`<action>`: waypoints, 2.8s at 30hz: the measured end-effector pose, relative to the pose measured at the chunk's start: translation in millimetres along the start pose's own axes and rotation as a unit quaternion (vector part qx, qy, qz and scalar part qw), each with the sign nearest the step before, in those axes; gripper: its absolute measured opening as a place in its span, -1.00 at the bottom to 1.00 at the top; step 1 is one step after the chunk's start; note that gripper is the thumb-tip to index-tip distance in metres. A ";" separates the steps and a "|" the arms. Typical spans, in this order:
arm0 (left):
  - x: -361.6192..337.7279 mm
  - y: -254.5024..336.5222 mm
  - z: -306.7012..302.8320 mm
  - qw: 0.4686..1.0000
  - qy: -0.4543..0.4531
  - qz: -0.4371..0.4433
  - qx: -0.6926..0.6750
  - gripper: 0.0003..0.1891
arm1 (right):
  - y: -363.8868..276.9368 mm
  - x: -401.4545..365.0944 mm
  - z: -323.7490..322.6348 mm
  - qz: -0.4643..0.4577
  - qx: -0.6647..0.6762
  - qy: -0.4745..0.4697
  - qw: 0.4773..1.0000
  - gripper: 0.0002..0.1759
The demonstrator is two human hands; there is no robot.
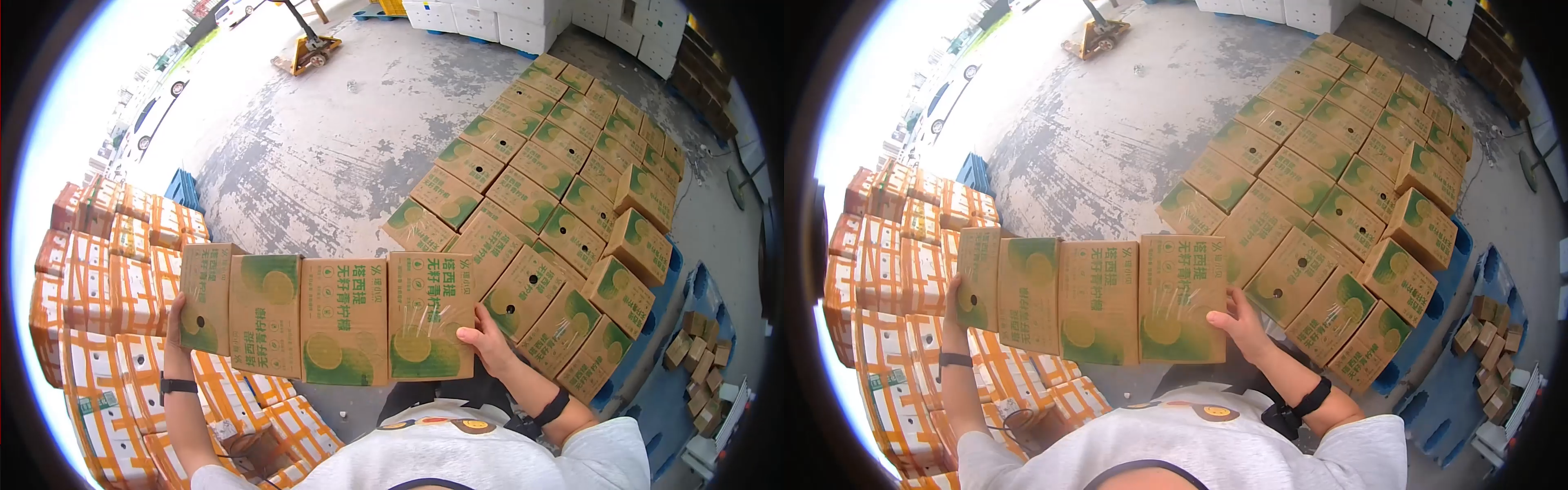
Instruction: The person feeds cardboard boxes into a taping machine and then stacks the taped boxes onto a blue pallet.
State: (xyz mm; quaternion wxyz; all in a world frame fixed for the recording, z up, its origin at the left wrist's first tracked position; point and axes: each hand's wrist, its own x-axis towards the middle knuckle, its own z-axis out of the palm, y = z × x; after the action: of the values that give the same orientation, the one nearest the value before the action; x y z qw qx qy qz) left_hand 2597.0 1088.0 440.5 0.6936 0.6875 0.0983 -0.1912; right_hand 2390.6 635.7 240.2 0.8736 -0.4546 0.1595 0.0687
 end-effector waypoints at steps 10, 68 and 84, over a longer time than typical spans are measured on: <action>349.7 64.8 25.7 0.983 -0.163 -0.055 0.067 -0.46 | 16.8 151.4 53.5 -0.074 0.105 0.217 0.968 -0.36; 738.1 -71.5 163.6 0.858 -0.463 -0.218 0.029 -0.31 | 148.4 549.2 166.6 -0.193 0.540 0.299 0.762 -0.27; 573.8 33.9 551.3 0.674 -0.715 -0.152 0.107 -0.39 | -110.4 398.4 69.1 -0.537 0.493 0.374 0.573 -0.16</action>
State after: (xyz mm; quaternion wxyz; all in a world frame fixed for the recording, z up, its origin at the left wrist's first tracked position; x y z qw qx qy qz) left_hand 3061.6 466.2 262.0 0.4354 0.3859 -0.3457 -0.7362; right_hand 2809.1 618.5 226.6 0.7020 0.0592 0.2082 -0.6785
